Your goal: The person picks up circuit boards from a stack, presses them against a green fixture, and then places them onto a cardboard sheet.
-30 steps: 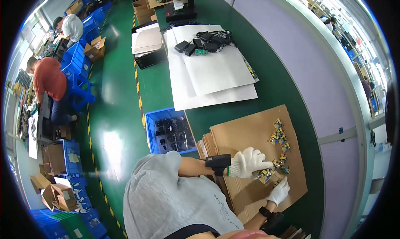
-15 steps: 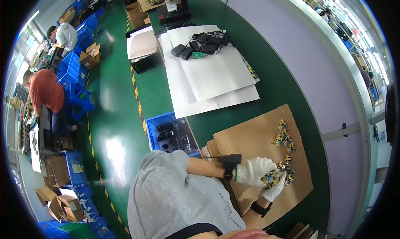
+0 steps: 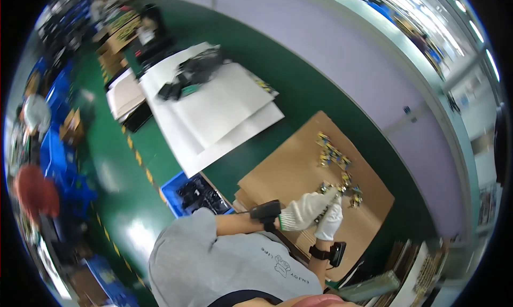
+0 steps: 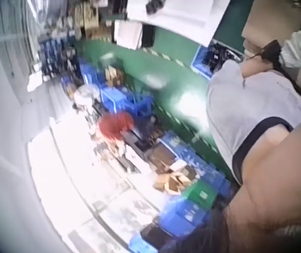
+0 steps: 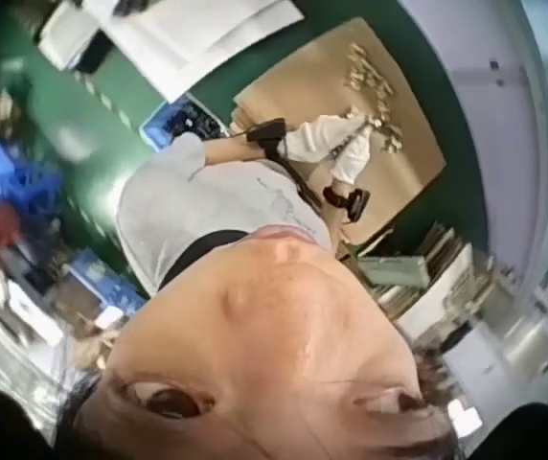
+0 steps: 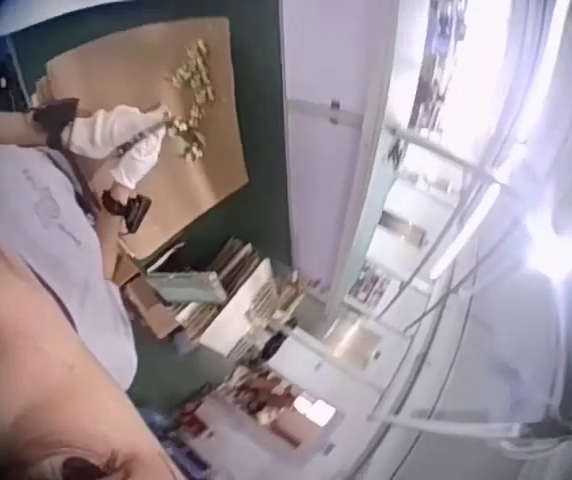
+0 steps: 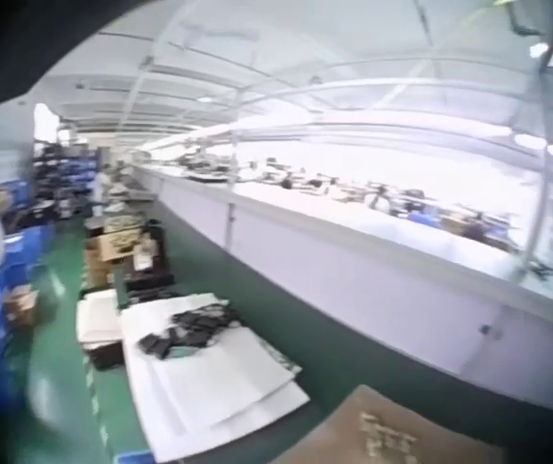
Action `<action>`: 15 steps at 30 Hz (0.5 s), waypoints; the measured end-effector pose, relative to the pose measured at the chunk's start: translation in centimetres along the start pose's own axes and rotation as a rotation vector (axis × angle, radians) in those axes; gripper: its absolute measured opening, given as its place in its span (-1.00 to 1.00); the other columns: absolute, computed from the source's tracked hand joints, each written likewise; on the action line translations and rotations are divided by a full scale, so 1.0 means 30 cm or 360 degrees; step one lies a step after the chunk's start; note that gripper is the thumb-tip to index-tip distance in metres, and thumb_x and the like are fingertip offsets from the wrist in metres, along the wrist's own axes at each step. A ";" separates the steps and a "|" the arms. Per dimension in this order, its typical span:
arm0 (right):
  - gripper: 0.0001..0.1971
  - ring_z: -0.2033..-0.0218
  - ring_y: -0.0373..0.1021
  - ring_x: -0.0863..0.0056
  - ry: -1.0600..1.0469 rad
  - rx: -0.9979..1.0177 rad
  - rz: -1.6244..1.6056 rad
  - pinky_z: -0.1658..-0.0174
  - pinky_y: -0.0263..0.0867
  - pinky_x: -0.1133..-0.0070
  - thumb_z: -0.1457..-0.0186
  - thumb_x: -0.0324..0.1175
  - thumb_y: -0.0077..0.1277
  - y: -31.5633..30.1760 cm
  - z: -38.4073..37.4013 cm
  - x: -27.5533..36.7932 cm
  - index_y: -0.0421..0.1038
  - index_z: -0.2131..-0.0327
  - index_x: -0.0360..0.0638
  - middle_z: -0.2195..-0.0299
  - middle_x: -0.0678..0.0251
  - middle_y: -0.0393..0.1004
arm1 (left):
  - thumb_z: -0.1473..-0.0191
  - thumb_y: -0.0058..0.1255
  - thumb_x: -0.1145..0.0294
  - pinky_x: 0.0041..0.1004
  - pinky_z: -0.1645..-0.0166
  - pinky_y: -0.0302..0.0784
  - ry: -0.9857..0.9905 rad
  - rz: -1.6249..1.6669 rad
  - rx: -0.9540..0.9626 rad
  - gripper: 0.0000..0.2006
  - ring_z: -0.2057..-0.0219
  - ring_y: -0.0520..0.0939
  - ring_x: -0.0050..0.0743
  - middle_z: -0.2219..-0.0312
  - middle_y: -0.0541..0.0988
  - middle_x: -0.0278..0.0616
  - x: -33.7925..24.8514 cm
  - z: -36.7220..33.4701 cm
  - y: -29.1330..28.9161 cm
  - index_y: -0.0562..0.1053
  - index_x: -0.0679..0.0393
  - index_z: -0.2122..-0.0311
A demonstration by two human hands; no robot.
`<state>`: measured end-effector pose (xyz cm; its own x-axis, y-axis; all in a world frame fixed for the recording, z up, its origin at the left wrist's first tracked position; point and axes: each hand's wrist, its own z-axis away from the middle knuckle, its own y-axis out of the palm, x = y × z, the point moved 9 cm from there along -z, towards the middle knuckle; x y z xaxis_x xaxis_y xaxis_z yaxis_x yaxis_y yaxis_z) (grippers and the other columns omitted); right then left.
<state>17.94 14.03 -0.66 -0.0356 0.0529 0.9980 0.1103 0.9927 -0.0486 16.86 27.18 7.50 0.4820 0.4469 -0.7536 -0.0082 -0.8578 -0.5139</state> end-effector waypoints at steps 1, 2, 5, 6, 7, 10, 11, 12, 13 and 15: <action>-0.60 0.32 0.43 0.59 -0.0060 -0.0179 -0.0002 0.26 0.39 0.63 -0.28 -0.11 -0.21 0.025 0.010 0.073 0.40 0.13 -0.29 0.31 0.34 0.51 | 0.28 0.15 0.44 -0.31 0.36 0.42 -0.0024 0.0119 0.0061 -0.14 0.40 0.50 -0.09 0.47 0.43 -0.03 0.008 0.004 0.014 0.04 0.37 -0.20; -0.62 0.50 0.37 0.61 0.0364 -0.0182 -0.0420 0.43 0.33 0.63 -0.28 -0.09 -0.24 0.024 0.005 0.017 0.40 0.31 -0.23 0.50 0.38 0.45 | 0.26 0.12 0.48 -0.23 0.33 0.42 -0.0113 0.0475 -0.0027 -0.16 0.39 0.49 0.01 0.46 0.43 0.02 0.036 0.028 0.025 0.03 0.38 -0.18; -0.54 0.80 0.20 0.68 0.0716 -0.0370 -0.0596 0.71 0.14 0.70 -0.26 -0.01 -0.23 0.015 0.046 -0.034 0.29 0.63 -0.04 0.75 0.49 0.31 | 0.22 0.08 0.50 -0.25 0.34 0.40 0.0210 -0.0061 -0.0084 -0.24 0.43 0.48 -0.06 0.47 0.42 -0.05 0.033 0.055 0.047 0.10 0.34 -0.17; -0.54 0.76 0.23 0.67 0.0708 -0.0364 -0.0330 0.68 0.18 0.66 -0.26 0.00 -0.23 -0.010 0.057 -0.033 0.31 0.61 -0.07 0.74 0.46 0.31 | 0.17 0.00 0.52 -0.25 0.37 0.38 0.0306 -0.0590 -0.0126 -0.33 0.47 0.46 -0.15 0.49 0.40 -0.13 -0.092 0.002 -0.026 0.16 0.30 -0.15; -0.53 0.73 0.27 0.65 0.0708 -0.0319 -0.0061 0.65 0.21 0.63 -0.26 0.01 -0.24 -0.019 0.075 -0.015 0.32 0.60 -0.09 0.74 0.43 0.30 | 0.12 -0.06 0.52 -0.30 0.36 0.35 0.0351 -0.0855 0.0037 -0.40 0.46 0.44 -0.23 0.49 0.37 -0.21 -0.040 0.014 0.010 0.21 0.26 -0.13; -0.66 0.42 0.42 0.04 0.0060 -0.0213 0.1526 0.31 0.35 0.24 -0.16 -0.07 -0.09 -0.026 0.077 0.030 0.39 0.23 -0.17 0.41 0.09 0.44 | 0.20 0.09 0.27 -0.11 0.05 0.25 0.0145 -0.1089 0.0305 -0.24 0.15 0.38 0.01 0.24 0.39 -0.01 0.087 0.041 0.047 0.14 0.23 -0.17; -0.61 0.38 0.41 -0.03 0.0003 -0.0301 0.1740 0.29 0.34 0.20 -0.11 -0.08 -0.04 -0.018 0.088 0.083 0.36 0.13 -0.17 0.29 0.03 0.43 | 0.23 0.14 0.21 -0.06 0.00 0.22 0.0075 -0.0829 0.0306 -0.18 0.09 0.36 0.08 0.17 0.38 0.05 0.090 0.025 0.016 0.12 0.24 -0.17; -0.61 0.38 0.41 -0.03 0.0068 -0.0345 0.1733 0.29 0.34 0.20 -0.11 -0.08 -0.04 -0.039 0.096 0.075 0.36 0.13 -0.17 0.29 0.03 0.43 | 0.23 0.14 0.21 -0.06 0.00 0.22 0.0109 -0.0809 0.0371 -0.18 0.09 0.36 0.08 0.17 0.38 0.05 0.091 0.029 0.020 0.12 0.24 -0.17; -0.55 0.32 0.39 0.00 0.0034 -0.0427 0.1722 0.25 0.34 0.23 -0.07 -0.09 0.02 -0.059 0.121 0.081 0.30 0.06 -0.20 0.23 0.03 0.39 | 0.26 0.17 0.18 -0.07 -0.03 0.21 0.0099 -0.0899 0.0291 -0.19 0.06 0.35 0.09 0.14 0.38 0.07 0.088 0.045 -0.002 0.16 0.25 -0.15; -0.46 0.30 0.38 0.02 -0.0195 -0.0575 0.1734 0.27 0.33 0.25 0.01 -0.13 0.10 -0.088 0.175 0.114 0.25 0.01 -0.23 0.20 0.03 0.36 | 0.28 0.19 0.14 -0.08 -0.06 0.20 0.0125 -0.0975 0.0284 -0.19 0.04 0.33 0.11 0.11 0.37 0.09 0.076 0.087 -0.015 0.20 0.26 -0.12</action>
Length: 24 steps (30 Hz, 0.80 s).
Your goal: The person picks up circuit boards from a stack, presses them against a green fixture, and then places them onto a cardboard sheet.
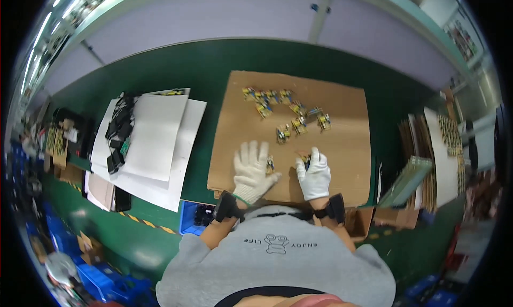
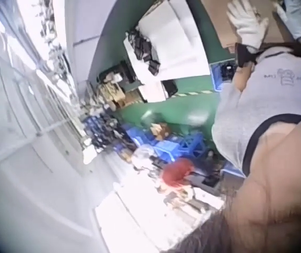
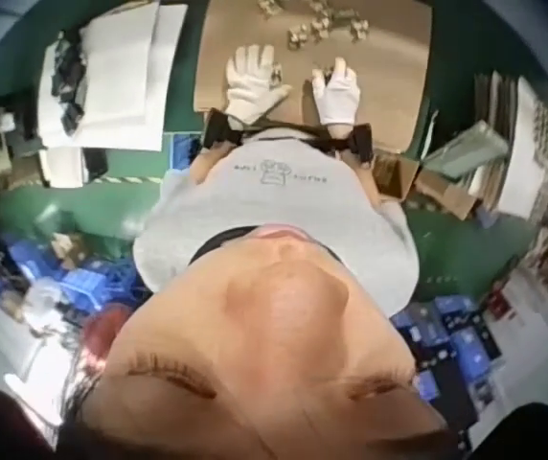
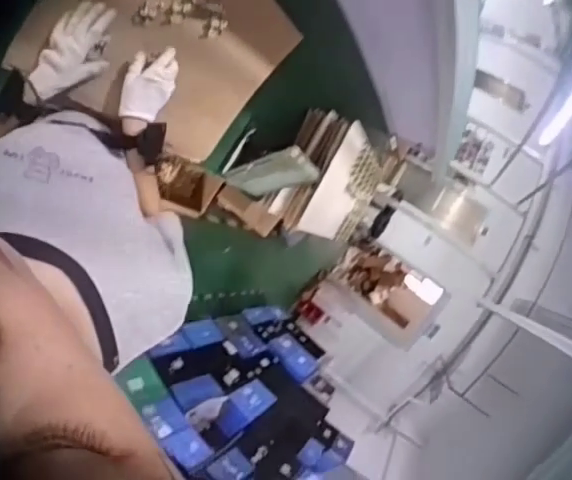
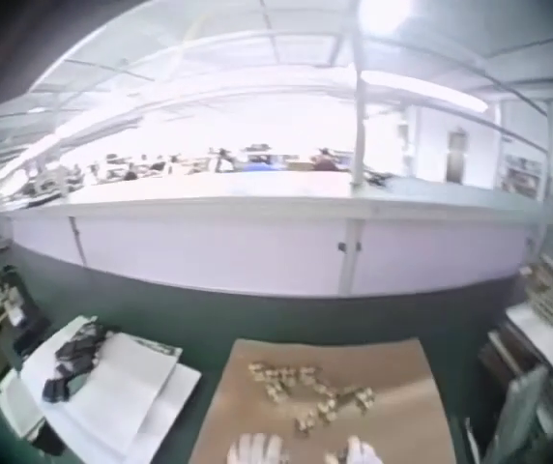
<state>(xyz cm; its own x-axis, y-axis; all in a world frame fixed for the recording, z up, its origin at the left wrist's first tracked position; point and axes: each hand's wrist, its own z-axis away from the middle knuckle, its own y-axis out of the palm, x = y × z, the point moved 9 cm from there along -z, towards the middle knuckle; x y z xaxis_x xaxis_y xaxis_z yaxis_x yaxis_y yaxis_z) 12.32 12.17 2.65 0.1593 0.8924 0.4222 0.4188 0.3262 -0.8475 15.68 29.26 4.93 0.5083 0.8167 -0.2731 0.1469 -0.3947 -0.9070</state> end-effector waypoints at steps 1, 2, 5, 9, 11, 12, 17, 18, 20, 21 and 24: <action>-0.45 0.27 0.38 0.05 -0.0046 0.0075 -0.0002 0.23 0.32 0.28 0.02 -0.14 0.11 -0.012 0.006 0.010 0.24 0.00 -0.23 0.20 0.04 0.36 | 0.27 0.19 0.15 -0.06 -0.05 0.20 -0.0033 -0.0015 -0.0010 -0.25 0.06 0.34 0.10 0.10 0.37 0.10 0.015 0.010 -0.002 0.25 0.25 -0.08; -0.43 0.24 0.37 0.08 -0.0093 0.0147 -0.0007 0.20 0.31 0.31 0.02 -0.14 0.12 -0.026 0.020 0.020 0.23 -0.01 -0.23 0.20 0.06 0.36 | 0.26 0.18 0.15 -0.05 -0.04 0.21 -0.0066 -0.0030 -0.0023 -0.30 0.07 0.35 0.09 0.08 0.37 0.12 0.024 0.020 -0.001 0.29 0.25 -0.04; -0.38 0.15 0.33 0.08 -0.0231 0.0258 -0.0041 0.14 0.27 0.28 0.07 -0.10 0.13 0.032 0.057 -0.011 0.23 -0.02 -0.26 0.13 0.06 0.35 | 0.23 0.17 0.18 -0.03 -0.02 0.22 0.0034 -0.0081 -0.0113 -0.37 0.10 0.37 0.10 0.05 0.38 0.12 0.011 0.032 0.067 0.34 0.24 0.01; -0.26 -0.08 0.16 0.00 -0.0131 0.0007 0.0243 -0.05 0.08 0.18 0.12 0.07 0.10 0.031 -0.018 -0.124 0.24 -0.02 -0.31 -0.02 0.01 0.29 | 0.16 0.13 0.19 -0.01 -0.05 0.21 0.0293 -0.0230 -0.0152 -0.39 0.07 0.37 0.10 0.02 0.37 0.08 -0.046 -0.044 0.114 0.32 0.22 -0.03; -0.25 -0.09 0.15 -0.01 -0.0004 -0.0048 0.0343 -0.06 0.07 0.19 0.12 0.08 0.10 0.013 -0.080 -0.167 0.23 -0.03 -0.32 -0.03 0.00 0.27 | 0.12 0.10 0.17 0.01 -0.08 0.18 0.0140 -0.0349 -0.0196 -0.39 0.02 0.35 0.12 -0.01 0.35 0.09 -0.016 -0.103 0.115 0.30 0.20 -0.06; -0.23 -0.11 0.13 -0.01 0.0110 -0.0094 0.0432 -0.07 0.07 0.20 0.13 0.08 0.10 -0.002 -0.106 -0.195 0.23 -0.03 -0.33 -0.04 -0.02 0.26 | 0.08 0.06 0.16 0.03 -0.11 0.15 -0.0031 -0.0476 -0.0240 -0.39 -0.03 0.33 0.14 -0.04 0.33 0.10 0.017 -0.129 0.106 0.28 0.19 -0.09; -0.33 -0.22 0.03 0.05 0.0146 -0.0010 0.0512 -0.14 0.01 0.21 -0.03 0.01 -0.04 0.171 -0.109 -0.275 0.19 -0.09 -0.32 -0.16 -0.10 0.14 | 0.03 -0.02 0.07 0.08 -0.17 0.07 -0.0208 -0.0276 -0.0141 -0.36 -0.14 0.21 0.26 -0.11 0.25 0.17 0.077 -0.172 0.182 0.23 0.19 -0.14; -0.33 -0.22 0.03 0.05 0.0160 -0.0016 0.0512 -0.14 0.01 0.21 -0.03 0.01 -0.04 0.170 -0.119 -0.262 0.19 -0.09 -0.32 -0.16 -0.10 0.14 | 0.02 -0.03 0.04 0.09 -0.16 0.06 -0.0119 -0.0156 -0.0152 -0.34 -0.15 0.19 0.29 -0.11 0.24 0.20 0.047 -0.170 0.184 0.23 0.20 -0.15; -0.35 -0.19 0.09 0.09 -0.0178 0.0142 0.0163 -0.17 -0.05 0.19 -0.05 -0.01 -0.06 0.205 -0.159 -0.181 0.19 -0.09 -0.32 -0.13 -0.10 0.18 | 0.05 -0.02 -0.01 0.09 -0.15 0.06 0.0125 -0.0164 -0.0144 -0.31 -0.09 0.23 0.27 -0.09 0.26 0.21 -0.026 -0.181 0.189 0.24 0.23 -0.14; -0.39 -0.17 0.14 0.12 -0.0247 0.0122 0.0045 -0.17 -0.04 0.19 -0.03 0.00 -0.03 0.188 -0.189 -0.140 0.26 -0.04 -0.25 -0.09 -0.06 0.25 | 0.06 -0.01 -0.02 0.08 -0.14 0.07 0.0131 -0.0170 -0.0133 -0.30 -0.08 0.25 0.26 -0.08 0.27 0.20 -0.053 -0.185 0.165 0.24 0.24 -0.13; -0.48 -0.14 0.17 0.12 -0.0348 0.0319 0.0296 -0.15 0.02 0.22 0.00 0.00 0.00 0.107 -0.251 -0.044 0.36 0.05 -0.16 -0.06 0.04 0.29 | 0.08 0.00 0.01 0.03 -0.13 0.10 0.0057 -0.0206 -0.0130 -0.33 -0.03 0.28 0.21 -0.04 0.31 0.17 -0.029 -0.197 0.158 0.27 0.26 -0.09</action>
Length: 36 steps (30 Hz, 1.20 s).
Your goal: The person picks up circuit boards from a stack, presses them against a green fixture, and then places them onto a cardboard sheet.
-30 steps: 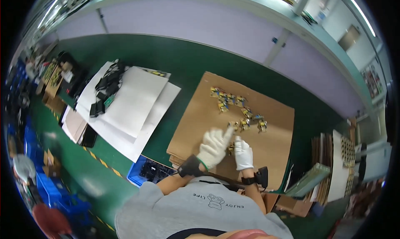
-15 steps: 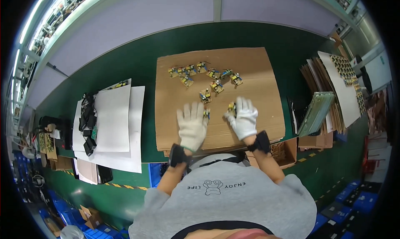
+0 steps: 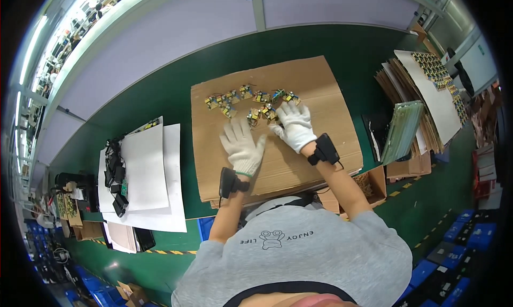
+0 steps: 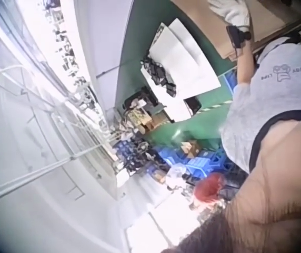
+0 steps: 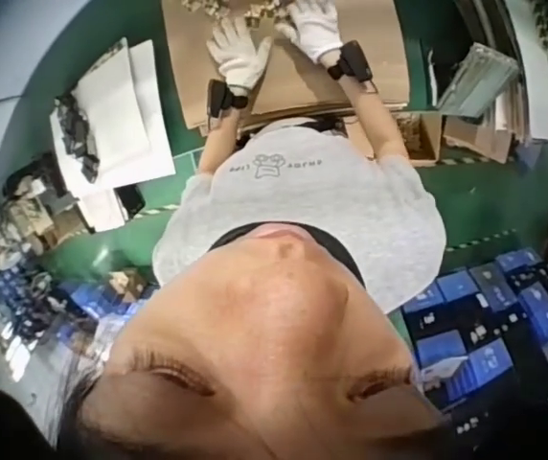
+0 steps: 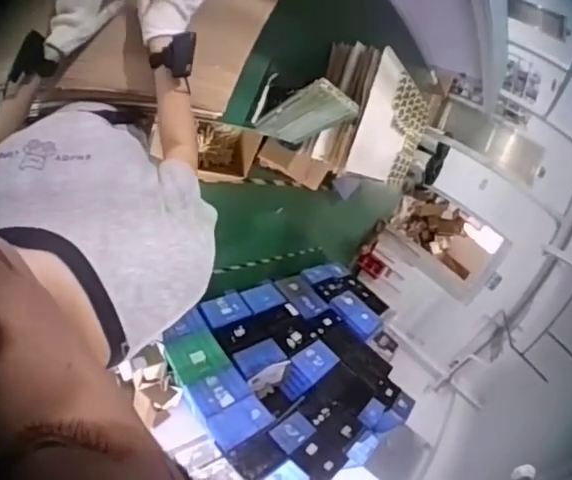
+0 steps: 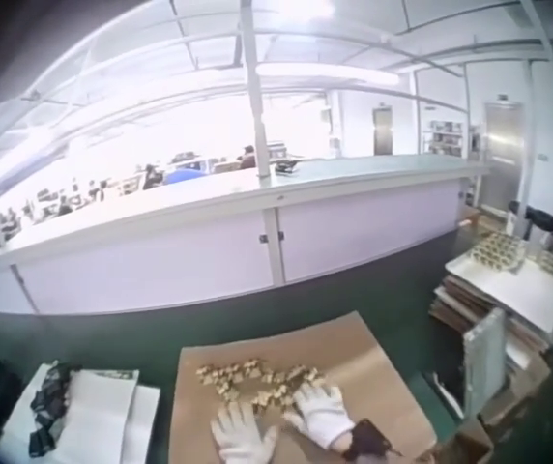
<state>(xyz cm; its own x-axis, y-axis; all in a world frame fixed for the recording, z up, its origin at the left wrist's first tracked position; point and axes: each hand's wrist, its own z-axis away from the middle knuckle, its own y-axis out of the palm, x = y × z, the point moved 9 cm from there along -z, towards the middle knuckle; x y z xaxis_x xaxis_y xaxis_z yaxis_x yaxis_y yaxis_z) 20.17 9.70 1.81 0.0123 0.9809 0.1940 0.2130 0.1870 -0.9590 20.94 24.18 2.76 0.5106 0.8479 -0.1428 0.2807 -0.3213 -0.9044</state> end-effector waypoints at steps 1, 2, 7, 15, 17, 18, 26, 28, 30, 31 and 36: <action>-0.55 -0.06 0.26 0.18 -0.0083 -0.0235 0.0038 -0.11 0.07 0.24 0.04 -0.01 0.05 -0.065 0.003 0.012 0.42 0.16 -0.11 0.01 0.15 0.37 | 0.08 0.00 0.04 0.01 -0.12 0.12 -0.0100 -0.0131 -0.0037 -0.36 -0.02 0.30 0.18 -0.02 0.33 0.15 0.037 -0.004 0.010 0.29 0.26 -0.05; -0.55 -0.06 0.26 0.18 -0.0097 -0.0234 0.0039 -0.11 0.07 0.24 0.04 -0.01 0.05 -0.086 -0.012 0.011 0.42 0.16 -0.11 0.01 0.15 0.37 | 0.09 0.00 0.06 -0.01 -0.11 0.13 -0.0204 -0.0263 -0.0074 -0.40 0.00 0.31 0.15 0.00 0.34 0.14 0.071 -0.007 0.018 0.31 0.26 -0.02; -0.80 0.17 0.42 0.31 -0.0194 -0.0351 0.0047 0.14 0.23 0.34 0.11 -0.31 0.09 -0.127 -0.162 -0.071 0.48 0.32 -0.06 0.28 0.27 0.51 | 0.07 0.01 0.14 0.00 -0.07 0.19 -0.0373 -0.0194 -0.0283 -0.51 0.04 0.36 0.10 0.06 0.40 0.09 0.136 0.002 0.040 0.36 0.29 0.08; -0.93 0.41 0.45 0.29 0.0020 -0.0137 0.0253 0.34 0.27 0.35 0.15 -0.33 0.11 -0.030 -0.256 -0.151 0.49 0.59 -0.03 0.54 0.29 0.48 | 0.12 0.09 0.24 -0.06 -0.10 0.22 0.0001 0.0272 -0.0309 -0.56 0.02 0.38 0.01 0.15 0.47 -0.03 0.057 0.032 0.000 0.38 0.22 0.10; -0.94 0.41 0.44 0.30 -0.0103 -0.0287 0.0294 0.36 0.26 0.36 0.16 -0.34 0.10 0.002 -0.212 -0.122 0.47 0.62 -0.03 0.52 0.30 0.49 | 0.13 0.10 0.23 -0.06 -0.09 0.23 0.0017 0.0256 -0.0327 -0.55 0.03 0.39 0.01 0.16 0.46 -0.04 0.049 0.036 -0.018 0.38 0.21 0.10; -0.93 0.41 0.43 0.31 -0.0223 -0.0441 0.0335 0.37 0.26 0.37 0.17 -0.36 0.09 -0.023 -0.184 -0.085 0.45 0.64 -0.03 0.49 0.30 0.49 | 0.14 0.11 0.23 -0.07 -0.08 0.23 -0.0085 0.0152 -0.0325 -0.54 0.04 0.39 0.00 0.17 0.46 -0.05 0.063 0.035 -0.023 0.37 0.19 0.10; -0.54 0.22 0.42 0.12 -0.0587 -0.0449 -0.0271 0.18 0.35 0.35 0.07 -0.62 -0.20 -0.059 -0.041 -0.040 0.29 0.01 -0.14 0.09 0.08 0.42 | 0.15 0.10 0.26 -0.08 -0.06 0.24 -0.0188 0.0145 -0.0479 -0.57 0.09 0.39 -0.03 0.21 0.45 -0.13 0.094 0.038 -0.026 0.37 0.19 0.14; -0.51 0.25 0.41 0.08 -0.0541 -0.0519 -0.0468 0.16 0.34 0.34 0.09 -0.67 -0.19 -0.118 -0.008 -0.039 0.28 0.00 -0.16 0.11 0.05 0.42 | 0.15 0.10 0.27 -0.08 -0.06 0.24 -0.0190 0.0157 -0.0445 -0.58 0.09 0.40 -0.03 0.21 0.45 -0.13 0.094 0.034 -0.029 0.36 0.20 0.14; -0.48 0.27 0.42 0.08 -0.0129 -0.0436 -0.0433 0.22 0.37 0.33 0.19 -0.70 -0.12 -0.098 0.006 -0.124 0.30 0.03 -0.21 0.17 0.00 0.45 | 0.14 0.09 0.28 -0.08 -0.05 0.24 -0.0188 0.0171 -0.0412 -0.58 0.09 0.40 -0.04 0.22 0.46 -0.13 0.096 0.030 -0.024 0.36 0.20 0.13; -0.46 0.34 0.45 0.09 0.0002 -0.0167 -0.0400 0.30 0.40 0.37 0.15 -0.62 -0.01 -0.116 0.013 -0.099 0.28 -0.02 -0.18 0.21 0.02 0.47 | 0.14 0.09 0.28 -0.08 -0.06 0.24 -0.0196 0.0169 -0.0398 -0.58 0.09 0.40 -0.04 0.21 0.46 -0.13 0.100 0.032 -0.015 0.36 0.20 0.13; -0.30 0.25 0.47 0.30 0.0180 -0.0163 -0.0921 0.21 0.40 0.52 0.17 -0.38 0.25 0.005 0.056 -0.181 0.20 -0.11 -0.17 0.16 0.05 0.46 | 0.13 0.09 0.27 -0.08 -0.07 0.23 -0.0151 0.0178 -0.0390 -0.57 0.07 0.40 -0.04 0.20 0.46 -0.14 0.091 0.027 -0.016 0.36 0.20 0.12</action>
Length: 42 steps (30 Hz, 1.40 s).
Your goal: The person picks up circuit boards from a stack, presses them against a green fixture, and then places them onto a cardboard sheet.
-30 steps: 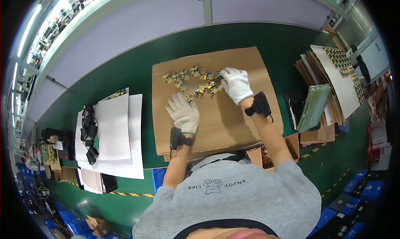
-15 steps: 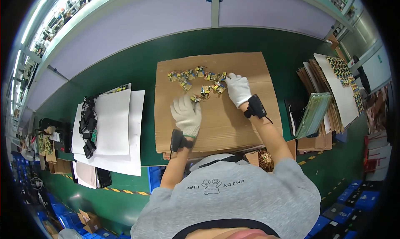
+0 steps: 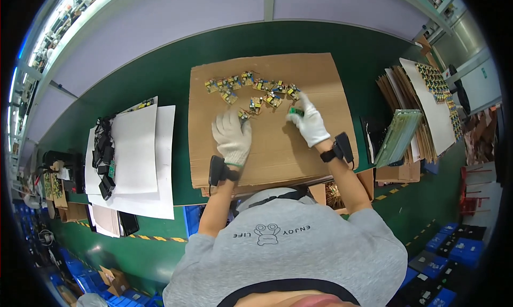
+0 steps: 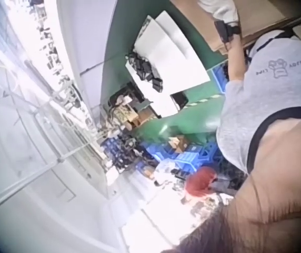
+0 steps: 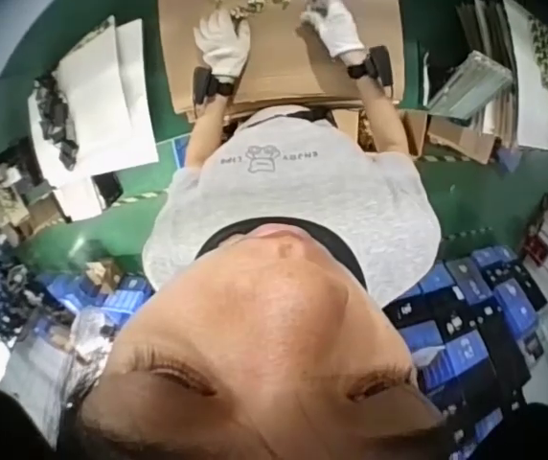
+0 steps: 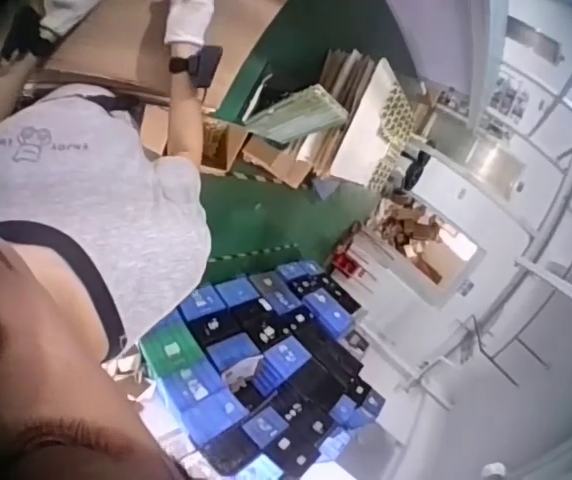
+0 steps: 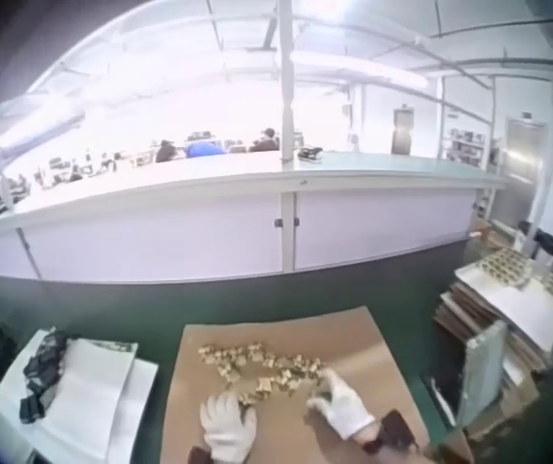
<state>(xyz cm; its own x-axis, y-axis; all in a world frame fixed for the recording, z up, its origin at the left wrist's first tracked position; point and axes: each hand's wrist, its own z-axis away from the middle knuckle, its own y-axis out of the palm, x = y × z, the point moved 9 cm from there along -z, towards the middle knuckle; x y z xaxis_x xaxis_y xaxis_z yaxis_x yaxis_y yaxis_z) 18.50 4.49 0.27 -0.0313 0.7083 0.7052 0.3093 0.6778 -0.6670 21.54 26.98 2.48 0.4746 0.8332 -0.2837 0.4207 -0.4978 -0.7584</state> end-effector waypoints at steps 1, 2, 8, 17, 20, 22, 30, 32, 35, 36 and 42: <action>-0.29 0.21 0.46 0.36 0.0212 -0.0114 -0.0139 0.19 0.39 0.54 0.17 -0.40 0.26 -0.011 -0.004 -0.055 0.18 -0.11 -0.20 0.11 0.06 0.44 | 0.15 0.09 0.25 -0.07 -0.08 0.21 0.0000 -0.0023 -0.0023 -0.54 0.05 0.38 -0.05 0.19 0.45 -0.14 0.006 0.007 0.006 0.35 0.18 0.10; -0.27 0.18 0.45 0.41 0.0425 -0.0227 -0.0277 0.16 0.39 0.56 0.17 -0.42 0.26 -0.016 0.011 -0.108 0.17 -0.11 -0.24 0.07 0.06 0.42 | 0.17 0.10 0.23 -0.07 -0.09 0.20 -0.0001 -0.0047 -0.0046 -0.52 0.03 0.36 -0.06 0.17 0.43 -0.14 0.010 0.015 0.010 0.34 0.16 0.08; -0.38 0.45 0.42 0.36 -0.0429 -0.0644 0.0286 0.39 0.36 0.47 0.20 -0.50 0.26 -0.086 0.033 0.100 0.25 -0.01 -0.27 0.40 0.19 0.41 | 0.14 0.10 0.28 -0.10 -0.06 0.25 -0.0013 0.0019 -0.0045 -0.57 0.07 0.40 -0.08 0.19 0.46 -0.16 0.011 0.000 0.009 0.37 0.18 0.11; -0.80 0.50 0.39 0.22 -0.0254 -0.0596 0.0718 0.43 0.32 0.38 0.21 -0.43 0.23 -0.083 0.009 0.073 0.44 0.43 -0.14 0.53 0.21 0.45 | 0.15 0.11 0.31 -0.11 -0.05 0.27 -0.0017 0.0011 -0.0026 -0.60 0.10 0.42 -0.09 0.22 0.46 -0.16 0.009 -0.002 -0.006 0.37 0.17 0.14; -0.81 0.57 0.34 0.23 -0.0374 -0.0560 0.0709 0.47 0.27 0.37 0.15 -0.29 0.22 -0.058 0.011 0.139 0.40 0.57 -0.08 0.61 0.24 0.40 | 0.15 0.12 0.31 -0.10 -0.06 0.26 -0.0049 0.0008 0.0008 -0.60 0.09 0.42 -0.08 0.22 0.46 -0.16 0.016 0.003 0.009 0.37 0.17 0.14; -0.78 0.56 0.35 0.23 -0.0462 -0.0214 0.1039 0.47 0.26 0.35 0.07 -0.21 0.17 0.037 0.020 0.171 0.38 0.60 -0.06 0.63 0.25 0.40 | 0.15 0.12 0.30 -0.07 -0.05 0.26 -0.0039 -0.0027 -0.0027 -0.59 0.10 0.42 -0.07 0.22 0.46 -0.13 0.011 0.006 0.012 0.37 0.17 0.14; -0.54 0.41 0.42 0.18 0.0252 -0.0337 0.0484 0.28 0.36 0.36 0.16 -0.14 0.25 -0.047 0.116 0.099 0.42 0.22 -0.22 0.47 0.17 0.45 | 0.13 0.16 0.24 -0.06 0.00 0.28 -0.0536 -0.0117 -0.0103 -0.61 0.14 0.45 -0.07 0.25 0.48 -0.14 0.115 0.033 -0.013 0.42 0.10 0.15; -0.54 0.39 0.42 0.16 0.0223 -0.0176 0.0445 0.28 0.35 0.33 0.14 -0.14 0.23 -0.022 0.084 0.055 0.41 0.18 -0.19 0.45 0.14 0.46 | 0.14 0.17 0.24 -0.07 0.03 0.29 -0.0846 -0.0138 0.0040 -0.61 0.16 0.46 -0.06 0.27 0.49 -0.15 0.185 0.067 0.018 0.44 0.09 0.15; -0.57 0.39 0.42 0.14 -0.0110 -0.0014 0.0566 0.30 0.34 0.30 0.13 -0.17 0.21 0.043 0.004 0.053 0.40 0.18 -0.15 0.45 0.11 0.46 | 0.14 0.18 0.23 -0.09 0.07 0.30 -0.0514 -0.0135 0.0036 -0.61 0.20 0.47 -0.06 0.31 0.50 -0.15 0.122 0.048 0.034 0.46 0.09 0.15; -0.60 0.39 0.41 0.11 -0.0171 0.0021 0.0598 0.32 0.33 0.29 0.11 -0.21 0.18 0.051 -0.027 0.110 0.39 0.18 -0.15 0.46 0.11 0.45 | 0.15 0.18 0.20 -0.10 0.06 0.30 -0.0365 -0.0063 -0.0018 -0.57 0.18 0.46 -0.04 0.27 0.49 -0.13 0.074 0.027 0.010 0.44 0.10 0.12; -0.70 0.46 0.40 0.11 -0.0250 -0.0366 0.0568 0.36 0.31 0.29 0.13 -0.47 0.10 0.085 0.014 0.131 0.37 0.23 -0.17 0.47 0.14 0.45 | 0.18 0.11 0.00 -0.04 -0.10 0.16 -0.0140 -0.0090 0.0188 -0.34 -0.05 0.26 0.05 0.01 0.31 -0.02 -0.007 -0.014 0.039 0.31 0.10 -0.05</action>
<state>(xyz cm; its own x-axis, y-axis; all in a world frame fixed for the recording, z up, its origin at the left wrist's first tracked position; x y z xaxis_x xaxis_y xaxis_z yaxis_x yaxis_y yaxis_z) 18.77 9.07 1.23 -0.0226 0.9231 0.3839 0.5293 0.3368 -0.7787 22.27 26.12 1.90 0.3808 0.8796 -0.2850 0.3484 -0.4220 -0.8370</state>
